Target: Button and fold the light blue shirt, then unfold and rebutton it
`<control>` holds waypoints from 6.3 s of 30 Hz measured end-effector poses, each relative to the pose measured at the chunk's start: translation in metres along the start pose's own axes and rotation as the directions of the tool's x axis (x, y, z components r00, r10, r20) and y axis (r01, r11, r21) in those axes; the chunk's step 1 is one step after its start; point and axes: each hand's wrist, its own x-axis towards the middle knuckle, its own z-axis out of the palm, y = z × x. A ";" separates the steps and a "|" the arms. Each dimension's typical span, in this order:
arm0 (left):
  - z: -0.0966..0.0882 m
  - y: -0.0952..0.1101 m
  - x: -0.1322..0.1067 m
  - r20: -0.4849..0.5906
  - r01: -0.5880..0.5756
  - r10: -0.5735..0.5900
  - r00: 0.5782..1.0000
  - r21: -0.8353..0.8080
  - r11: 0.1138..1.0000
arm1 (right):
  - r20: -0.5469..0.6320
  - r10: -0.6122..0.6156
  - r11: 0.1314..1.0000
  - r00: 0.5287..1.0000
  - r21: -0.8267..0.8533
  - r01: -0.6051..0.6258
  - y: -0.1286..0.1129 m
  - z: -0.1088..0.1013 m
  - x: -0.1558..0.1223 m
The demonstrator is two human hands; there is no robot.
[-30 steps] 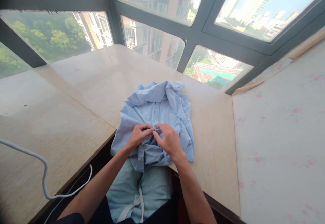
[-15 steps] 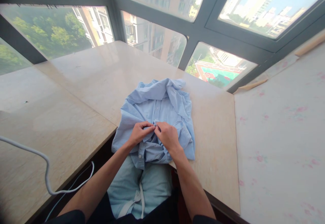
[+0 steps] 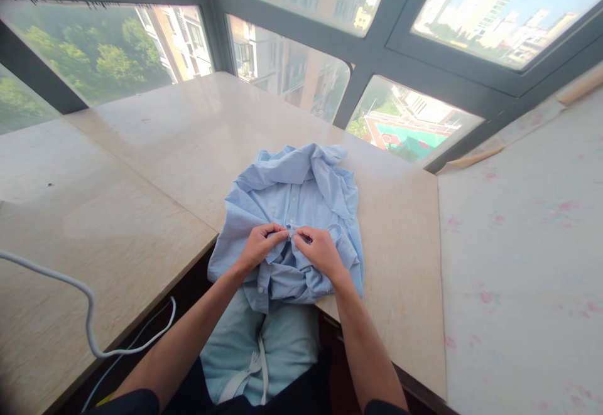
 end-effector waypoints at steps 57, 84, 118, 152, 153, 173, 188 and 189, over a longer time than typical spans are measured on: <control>-0.009 -0.006 0.007 0.113 -0.103 0.095 0.989 0.066 0.992 | -0.107 0.502 0.675 0.858 0.669 -0.311 0.002 0.030 0.004; -0.024 -0.004 0.002 -0.110 0.135 -0.158 0.981 -0.193 0.972 | -0.163 0.490 0.692 0.856 0.670 -0.269 0.048 0.007 -0.019; 0.007 -0.010 0.024 -0.070 -0.063 0.210 0.975 0.821 0.567 | 0.206 -0.066 0.901 0.976 -0.408 0.147 0.001 0.018 0.050; 0.000 -0.017 0.020 0.036 -0.361 0.430 0.902 0.609 0.707 | -0.256 -0.332 0.922 0.908 -0.292 0.255 0.053 0.039 0.020; 0.000 -0.017 0.020 0.035 -0.367 0.435 0.900 0.601 0.710 | -0.261 -0.340 0.917 0.904 -0.307 0.256 0.052 0.038 0.020; 0.005 -0.011 0.017 0.032 -0.296 0.339 0.940 0.569 0.767 | -0.222 -0.151 0.988 0.963 0.000 0.155 0.042 0.030 0.023; 0.007 -0.020 0.018 0.076 -0.349 0.400 0.913 0.652 0.673 | -0.273 -0.184 0.972 0.944 -0.192 0.134 0.045 0.039 0.020; 0.007 -0.019 0.018 0.075 -0.346 0.398 0.914 0.655 0.672 | -0.274 -0.189 0.968 0.943 -0.213 0.132 0.045 0.039 0.019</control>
